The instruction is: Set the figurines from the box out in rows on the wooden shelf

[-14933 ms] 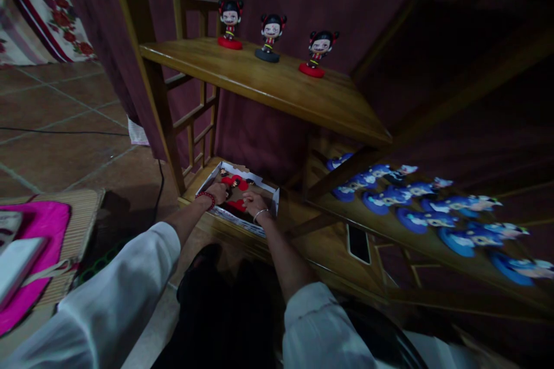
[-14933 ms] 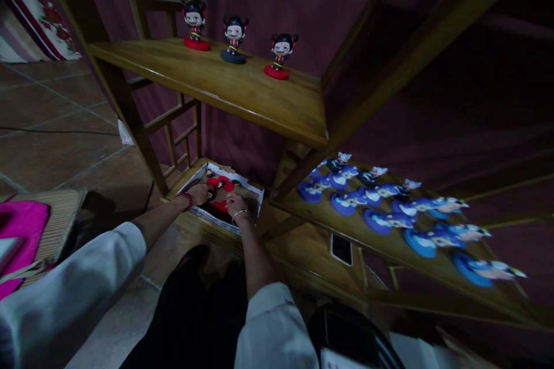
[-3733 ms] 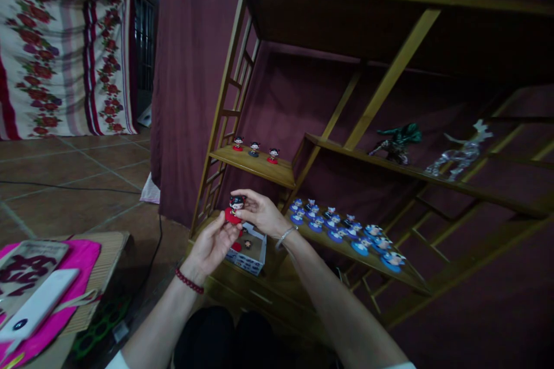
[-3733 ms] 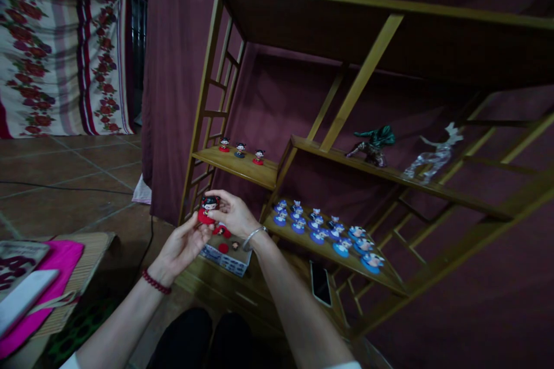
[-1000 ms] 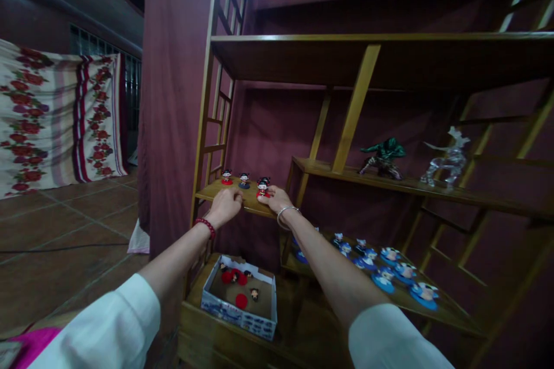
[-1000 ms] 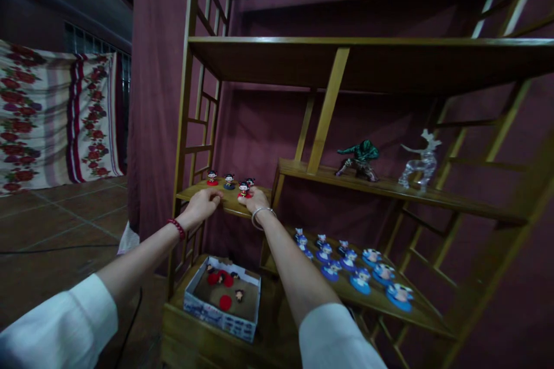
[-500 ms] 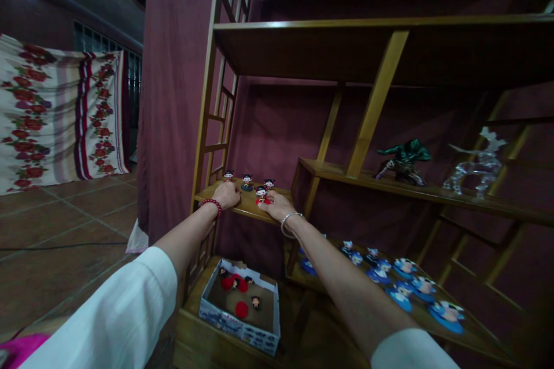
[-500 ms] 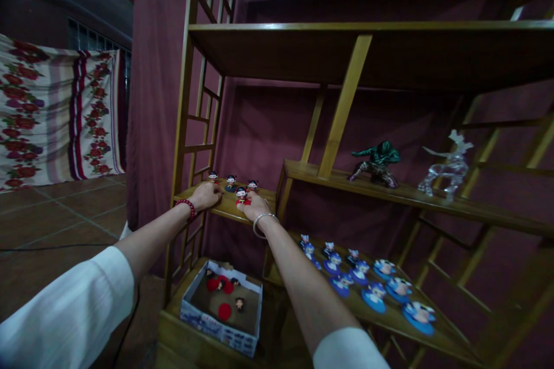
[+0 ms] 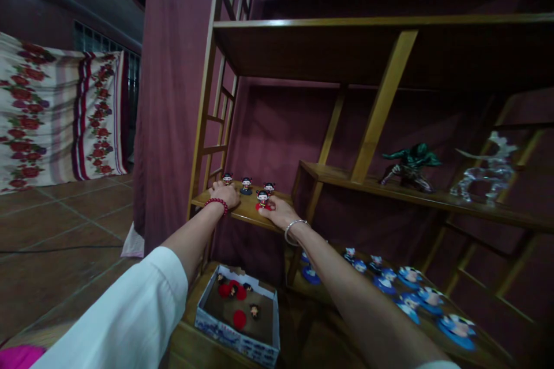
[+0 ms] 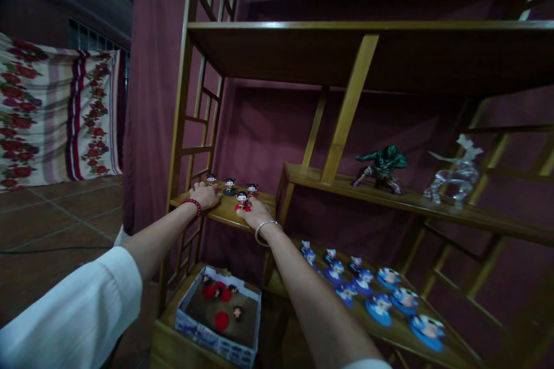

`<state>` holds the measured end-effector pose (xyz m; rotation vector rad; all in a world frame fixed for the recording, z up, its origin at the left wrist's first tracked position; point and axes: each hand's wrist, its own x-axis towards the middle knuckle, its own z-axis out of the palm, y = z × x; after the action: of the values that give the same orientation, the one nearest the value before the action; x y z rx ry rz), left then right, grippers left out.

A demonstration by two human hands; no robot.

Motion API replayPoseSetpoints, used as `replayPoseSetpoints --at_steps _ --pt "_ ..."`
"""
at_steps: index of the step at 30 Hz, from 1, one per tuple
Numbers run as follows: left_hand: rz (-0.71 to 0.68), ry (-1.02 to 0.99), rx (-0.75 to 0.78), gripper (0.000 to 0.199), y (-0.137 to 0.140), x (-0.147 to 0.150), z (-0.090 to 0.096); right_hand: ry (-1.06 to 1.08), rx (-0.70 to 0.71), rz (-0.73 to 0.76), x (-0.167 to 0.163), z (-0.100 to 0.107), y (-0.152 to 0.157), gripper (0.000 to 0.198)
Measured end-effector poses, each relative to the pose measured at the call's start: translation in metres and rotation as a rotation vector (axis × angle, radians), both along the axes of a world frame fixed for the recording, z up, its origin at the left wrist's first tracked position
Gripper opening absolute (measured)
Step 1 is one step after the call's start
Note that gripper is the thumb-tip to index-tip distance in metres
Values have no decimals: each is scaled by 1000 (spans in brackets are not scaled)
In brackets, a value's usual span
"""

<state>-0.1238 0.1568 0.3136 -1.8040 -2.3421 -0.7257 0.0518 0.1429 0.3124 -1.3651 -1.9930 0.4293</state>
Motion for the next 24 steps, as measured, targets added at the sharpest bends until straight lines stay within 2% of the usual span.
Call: replayPoseSetpoints --at_steps 11,24 --pt "-13 25 -92 47 16 -1 3 55 7 31 3 -3 5 29" --pt "-27 47 -93 47 18 -1 2 -124 38 -90 2 8 -16 28"
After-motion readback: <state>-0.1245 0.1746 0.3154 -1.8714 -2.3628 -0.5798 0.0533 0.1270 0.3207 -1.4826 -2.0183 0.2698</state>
